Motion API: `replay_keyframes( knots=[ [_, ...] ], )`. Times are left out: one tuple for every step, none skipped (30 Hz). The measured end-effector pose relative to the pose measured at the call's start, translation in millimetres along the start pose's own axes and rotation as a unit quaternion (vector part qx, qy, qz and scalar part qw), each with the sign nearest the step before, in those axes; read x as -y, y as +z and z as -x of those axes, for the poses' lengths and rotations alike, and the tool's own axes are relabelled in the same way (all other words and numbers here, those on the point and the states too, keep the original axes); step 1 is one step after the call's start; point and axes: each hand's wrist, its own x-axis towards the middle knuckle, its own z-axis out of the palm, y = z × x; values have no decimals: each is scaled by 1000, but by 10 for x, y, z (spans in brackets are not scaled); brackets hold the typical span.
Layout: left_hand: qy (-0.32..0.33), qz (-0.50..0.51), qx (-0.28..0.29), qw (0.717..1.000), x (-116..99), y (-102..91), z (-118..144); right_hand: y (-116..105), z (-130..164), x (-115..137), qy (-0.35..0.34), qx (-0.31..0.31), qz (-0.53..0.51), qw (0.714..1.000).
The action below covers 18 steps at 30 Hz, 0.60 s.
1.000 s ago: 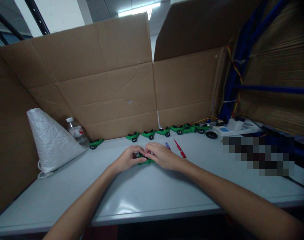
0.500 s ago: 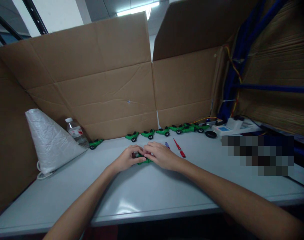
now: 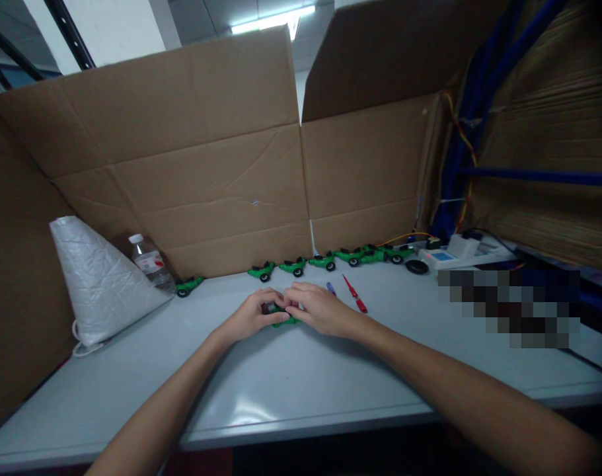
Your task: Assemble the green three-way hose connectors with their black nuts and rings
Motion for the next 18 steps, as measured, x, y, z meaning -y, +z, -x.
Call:
replay_keyframes(
  knots=[
    [0,3,0,1000,-3,2,-1,-1,0,-2,0,-2,-1,1000],
    [1,5,0,1000,-6,2,-2,-2,0,-5,-3,-3,-3,1000],
    [1,6,0,1000,-9,1,-2,-3,0,-10,-9,-3,-5,1000],
    [1,5,1,1000,-12,-1,-1,-5,0,-14,-14,-2,-6,1000],
    [1,4,1,1000,-13,-4,-1,-7,0,-17,-16,0,-7,1000],
    [1,2,1,1000,-14,-6,0,-10,0,-18,-16,1,-7,1000],
    [1,1,2,1000,-13,-8,0,-14,0,-16,-13,0,-4,1000],
    [1,-1,2,1000,-12,-9,-1,-19,0,-12,-9,0,-1,1000],
    [1,-3,2,1000,-10,-9,-2,-23,-1,-6,-7,1,1,1000],
    [2,-3,2,1000,-7,-8,-3,-28,-1,1,-7,3,2,1000],
    [2,-3,2,1000,-5,-6,-4,-31,-1,8,-7,6,0,1000],
    [2,-3,1,1000,-3,-4,-4,-34,-2,15,-7,9,-2,1000],
    [1,-2,0,1000,-2,-2,-4,-35,-2,20,-6,11,-2,1000],
    [0,-2,-1,1000,-1,0,-3,-35,-2,22,-3,10,0,1000],
    [-2,-3,-2,1000,-1,1,-1,-33,-3,22,-1,9,5,1000],
    [-4,-4,-3,1000,-2,2,0,-30,-3,19,2,8,12,1000],
    [-5,-6,-3,1000,-3,2,1,-27,-3,13,3,8,18,1000],
    [-4,-8,-3,1000,-4,1,2,-23,-3,6,2,10,22,1000]
  ],
)
